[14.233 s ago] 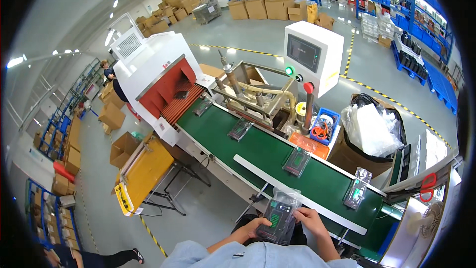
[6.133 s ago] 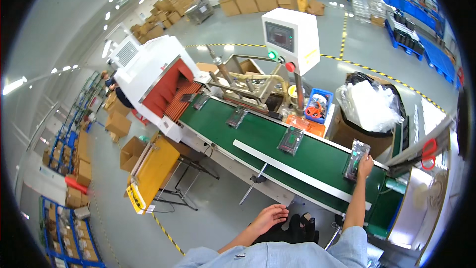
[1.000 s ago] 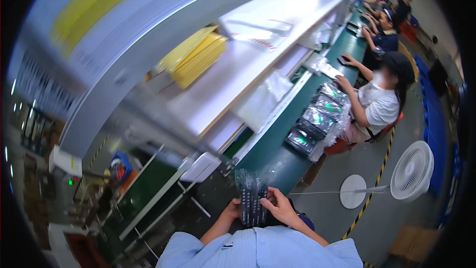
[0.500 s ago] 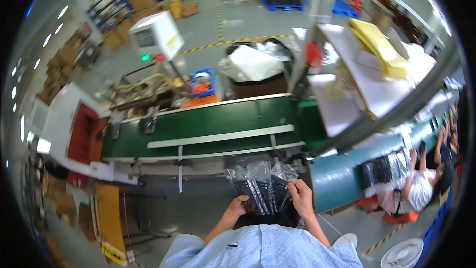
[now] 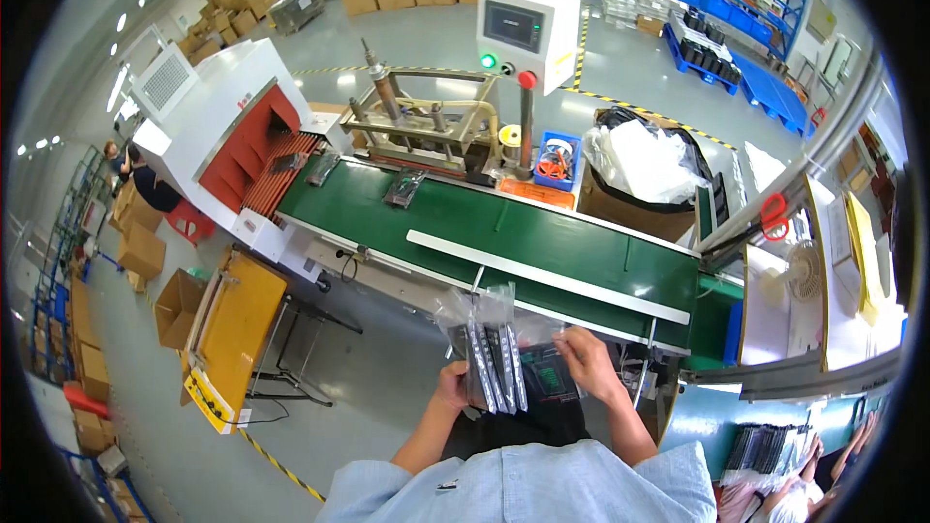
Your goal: The person places small green circuit boards into clear plastic bags and positions them on a moving conveyor belt. They repeatedly pick up boards, insert them into bags, and place the bags on the belt for downstream processing.
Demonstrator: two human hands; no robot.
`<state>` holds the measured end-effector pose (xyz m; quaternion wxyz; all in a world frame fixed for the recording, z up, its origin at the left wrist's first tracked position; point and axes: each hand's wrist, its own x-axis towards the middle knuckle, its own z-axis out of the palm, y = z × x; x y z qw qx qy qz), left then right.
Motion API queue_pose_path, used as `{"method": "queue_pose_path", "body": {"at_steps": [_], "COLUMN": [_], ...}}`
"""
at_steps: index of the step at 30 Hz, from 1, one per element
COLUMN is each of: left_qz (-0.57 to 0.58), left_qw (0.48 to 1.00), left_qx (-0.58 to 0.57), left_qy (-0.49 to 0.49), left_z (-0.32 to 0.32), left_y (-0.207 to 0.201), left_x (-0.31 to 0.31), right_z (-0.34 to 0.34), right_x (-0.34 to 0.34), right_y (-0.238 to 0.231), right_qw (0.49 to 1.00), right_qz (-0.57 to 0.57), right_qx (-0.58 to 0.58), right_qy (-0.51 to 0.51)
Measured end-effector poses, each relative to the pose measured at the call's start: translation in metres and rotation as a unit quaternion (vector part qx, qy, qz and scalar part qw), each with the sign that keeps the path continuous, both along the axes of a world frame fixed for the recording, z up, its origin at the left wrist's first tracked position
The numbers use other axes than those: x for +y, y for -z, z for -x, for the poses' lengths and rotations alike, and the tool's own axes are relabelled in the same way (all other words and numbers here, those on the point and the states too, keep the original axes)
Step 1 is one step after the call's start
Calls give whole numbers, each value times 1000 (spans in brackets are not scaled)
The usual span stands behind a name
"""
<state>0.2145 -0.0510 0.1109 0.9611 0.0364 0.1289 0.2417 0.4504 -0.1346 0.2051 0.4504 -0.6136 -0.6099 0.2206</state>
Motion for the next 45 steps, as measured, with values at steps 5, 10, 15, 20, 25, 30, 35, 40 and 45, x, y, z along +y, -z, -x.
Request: {"method": "queue_pose_path", "body": {"at_steps": [5, 10, 15, 20, 25, 30, 35, 40, 45], "left_qz": [-28, -19, -49, -79, -73, -42, -21, 18, 59], "left_qw": [994, 988, 961, 966, 972, 971, 966, 961, 971], "left_qx": [98, 101, 95, 34, -15, 11, 89, 156, 151], "left_qy": [-48, -117, -255, -242, -223, -235, -243, -230, -176], "left_z": [10, 12, 21, 5, 0, 2, 11, 16, 10], "left_y": [-1, 1, 10, -15, -3, 15, 41, 61, 41], "left_x": [46, 96, 131, 130, 131, 122, 117, 122, 130], "right_z": [0, -14, -68, -140, -128, -104, -105, -87, -16], "right_x": [53, 107, 175, 275, 329, 346, 344, 318, 257], "right_y": [4, 24, 68, 170, 222, 226, 219, 189, 94], "right_qw": [991, 979, 973, 952, 921, 896, 897, 928, 861], "right_qz": [70, 123, 107, 85, 84, 156, 136, 119, 294], "right_qx": [39, 64, 186, 150, 23, -40, 15, 85, 407], "right_qy": [-108, -149, 81, 255, 379, 414, 421, 343, -87]}}
